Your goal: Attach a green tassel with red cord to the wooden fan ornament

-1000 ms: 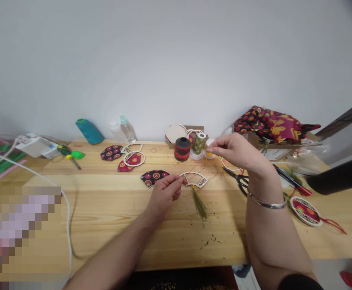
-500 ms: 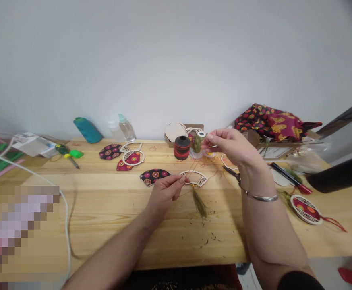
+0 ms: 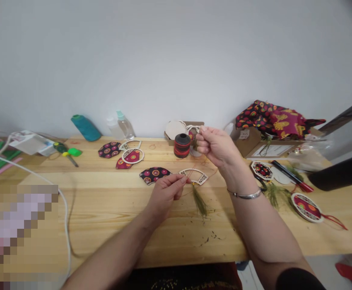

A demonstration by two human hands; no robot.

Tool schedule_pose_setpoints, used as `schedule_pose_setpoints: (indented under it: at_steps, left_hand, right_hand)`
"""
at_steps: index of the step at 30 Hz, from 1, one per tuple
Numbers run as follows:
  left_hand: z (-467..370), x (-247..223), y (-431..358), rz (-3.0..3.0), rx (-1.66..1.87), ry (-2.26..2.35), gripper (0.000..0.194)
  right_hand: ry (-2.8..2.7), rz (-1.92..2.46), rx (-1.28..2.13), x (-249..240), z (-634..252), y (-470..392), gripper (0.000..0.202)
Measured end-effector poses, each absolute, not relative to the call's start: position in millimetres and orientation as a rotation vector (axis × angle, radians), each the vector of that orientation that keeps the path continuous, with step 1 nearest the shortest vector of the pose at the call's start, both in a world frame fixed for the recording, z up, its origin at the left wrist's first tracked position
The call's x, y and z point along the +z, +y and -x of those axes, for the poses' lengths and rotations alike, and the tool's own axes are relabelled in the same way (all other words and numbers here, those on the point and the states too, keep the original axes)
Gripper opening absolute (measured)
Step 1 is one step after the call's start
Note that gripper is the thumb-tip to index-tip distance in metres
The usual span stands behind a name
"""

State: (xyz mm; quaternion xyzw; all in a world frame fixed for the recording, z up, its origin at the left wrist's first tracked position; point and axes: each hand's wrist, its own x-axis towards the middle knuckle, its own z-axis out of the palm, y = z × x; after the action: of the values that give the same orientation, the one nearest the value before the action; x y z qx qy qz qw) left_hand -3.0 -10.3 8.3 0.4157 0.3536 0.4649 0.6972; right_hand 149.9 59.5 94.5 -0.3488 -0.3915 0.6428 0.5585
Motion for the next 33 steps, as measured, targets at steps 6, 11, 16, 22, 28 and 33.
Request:
schedule_pose_setpoints:
  at_steps: [6, 11, 16, 22, 28, 33]
  left_hand:
    - [3, 12, -12, -0.879, 1.031, 0.804, 0.025]
    - [3, 14, -13, -0.878, 1.017, 0.801, 0.024]
    - [3, 14, -14, -0.924, 0.994, 0.822, 0.021]
    - [1, 12, -15, -1.074, 1.057, 1.017, 0.028]
    - [3, 12, -16, -1.255, 1.431, 1.140, 0.036]
    - [10, 14, -13, -1.194, 1.523, 1.117, 0.024]
  right_hand:
    - [-0.914, 0.867, 1.433, 99, -156, 59, 0.032]
    - [-0.911, 0.877, 1.373, 102, -161, 60, 0.035]
    - [-0.901, 0.866, 1.296, 104, -170, 61, 0.034]
    - [-0.955, 0.870, 1.256, 105, -174, 61, 0.037]
    - [-0.986, 0.829, 1.380, 100, -153, 53, 0.035]
    - [-1.055, 0.810, 1.497, 94, -131, 43, 0.036]
